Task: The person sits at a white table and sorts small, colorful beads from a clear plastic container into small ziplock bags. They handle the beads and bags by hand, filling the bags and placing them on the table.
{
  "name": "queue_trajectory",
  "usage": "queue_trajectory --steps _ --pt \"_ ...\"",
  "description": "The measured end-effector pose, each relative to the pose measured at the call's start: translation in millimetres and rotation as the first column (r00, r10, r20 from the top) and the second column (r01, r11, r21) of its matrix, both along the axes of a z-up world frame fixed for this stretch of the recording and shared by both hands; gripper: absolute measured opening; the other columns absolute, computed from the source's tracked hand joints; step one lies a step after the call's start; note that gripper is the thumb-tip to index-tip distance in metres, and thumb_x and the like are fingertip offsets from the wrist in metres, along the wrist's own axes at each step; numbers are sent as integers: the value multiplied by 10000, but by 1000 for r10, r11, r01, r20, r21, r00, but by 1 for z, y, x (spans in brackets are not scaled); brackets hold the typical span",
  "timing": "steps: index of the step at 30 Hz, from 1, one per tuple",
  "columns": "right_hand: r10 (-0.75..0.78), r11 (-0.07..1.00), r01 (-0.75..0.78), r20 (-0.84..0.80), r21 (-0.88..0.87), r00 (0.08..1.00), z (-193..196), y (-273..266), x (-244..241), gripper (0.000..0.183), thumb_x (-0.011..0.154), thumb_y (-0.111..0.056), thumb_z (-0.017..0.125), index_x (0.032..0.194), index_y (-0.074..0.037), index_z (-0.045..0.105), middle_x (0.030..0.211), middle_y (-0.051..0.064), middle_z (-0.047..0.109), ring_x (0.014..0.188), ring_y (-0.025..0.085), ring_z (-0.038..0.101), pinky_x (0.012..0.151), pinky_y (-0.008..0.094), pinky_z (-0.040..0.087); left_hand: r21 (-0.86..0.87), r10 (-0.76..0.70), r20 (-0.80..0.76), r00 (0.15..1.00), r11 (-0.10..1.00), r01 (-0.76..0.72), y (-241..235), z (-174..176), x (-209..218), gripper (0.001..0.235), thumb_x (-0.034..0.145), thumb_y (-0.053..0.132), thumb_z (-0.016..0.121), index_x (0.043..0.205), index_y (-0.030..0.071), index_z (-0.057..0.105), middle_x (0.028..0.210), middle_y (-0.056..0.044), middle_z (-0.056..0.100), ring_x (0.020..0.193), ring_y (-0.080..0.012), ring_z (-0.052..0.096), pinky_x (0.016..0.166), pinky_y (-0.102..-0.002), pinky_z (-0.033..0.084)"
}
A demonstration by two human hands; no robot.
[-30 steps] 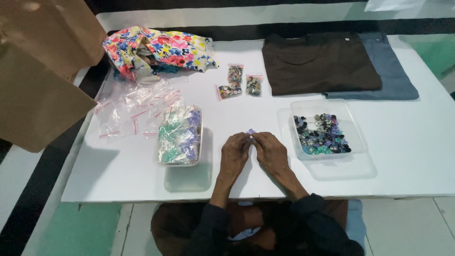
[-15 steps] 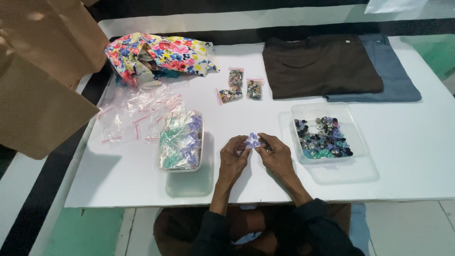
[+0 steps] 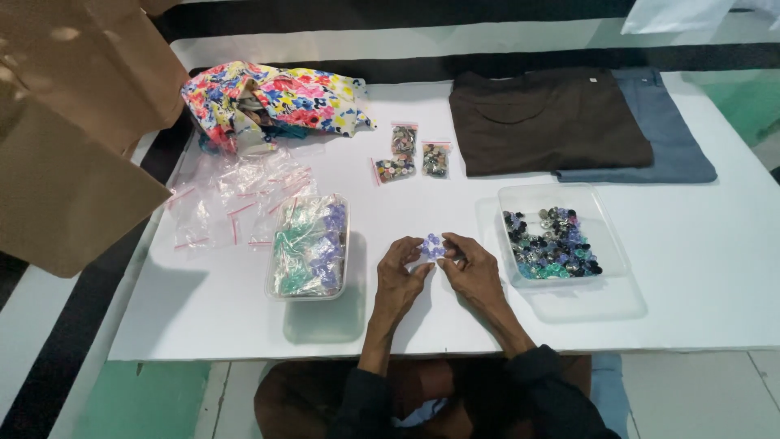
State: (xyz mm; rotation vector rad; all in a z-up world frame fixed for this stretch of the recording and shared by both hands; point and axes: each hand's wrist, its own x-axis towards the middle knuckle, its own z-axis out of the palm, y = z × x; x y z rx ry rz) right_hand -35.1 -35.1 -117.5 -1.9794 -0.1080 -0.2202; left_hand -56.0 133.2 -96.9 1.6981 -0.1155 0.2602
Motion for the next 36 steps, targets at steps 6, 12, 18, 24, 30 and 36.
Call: queue_trajectory --steps 6,12,18,24,30,36 --pt "3 1000 -3 5 2 1000 3 2 3 479 820 -12 763 1291 -89 722 1102 178 756 871 230 744 684 271 584 37 17 22 1000 999 -18 -2 -8 5 385 852 -21 772 1219 -44 657 1151 -213 649 1056 -353 709 950 -402 614" --pt "-44 996 48 55 -71 997 7 7 5 349 916 -68 674 1254 -114 746 1074 145 769 751 211 709 636 298 577 111 18 93 995 993 -28 -4 -10 12 275 905 -4 711 1174 -39 667 1108 -225 660 1005 -393 720 871 -439 640" --pt "-7 1000 8 24 -19 1000 0 2 3 434 848 -65 760 1280 -96 733 1081 157 762 833 241 729 681 312 578 75 28 72 997 997 -34 -4 -5 6 295 883 -43 714 1175 -40 672 1125 -208 664 993 -379 726 863 -424 640" --pt "-45 998 47 44 -42 998 0 4 2 418 842 -50 776 1254 -120 752 989 128 767 781 216 710 668 301 571 32 35 38 999 999 -36 -4 -9 6 279 874 -57 719 1150 -16 704 1109 -170 682 979 -325 731 854 -383 644" --pt "-43 999 43 -9 -2 999 -3 5 3 440 842 -52 782 1275 -124 743 964 122 766 754 196 689 650 292 555 1 38 -9 999 999 -38 -2 -23 11 376 858 -51 743 1226 12 698 1112 -148 695 950 -240 723 864 -307 634" --pt "-20 999 20 24 -28 1000 8 7 2 494 827 -56 802 1309 -132 724 991 129 770 735 207 685 631 305 553 15 24 -7 1000 1000 -24 -1 -14 13 558 868 -61 731 1398 -19 560 1168 -214 666 966 -264 707 885 -330 629"
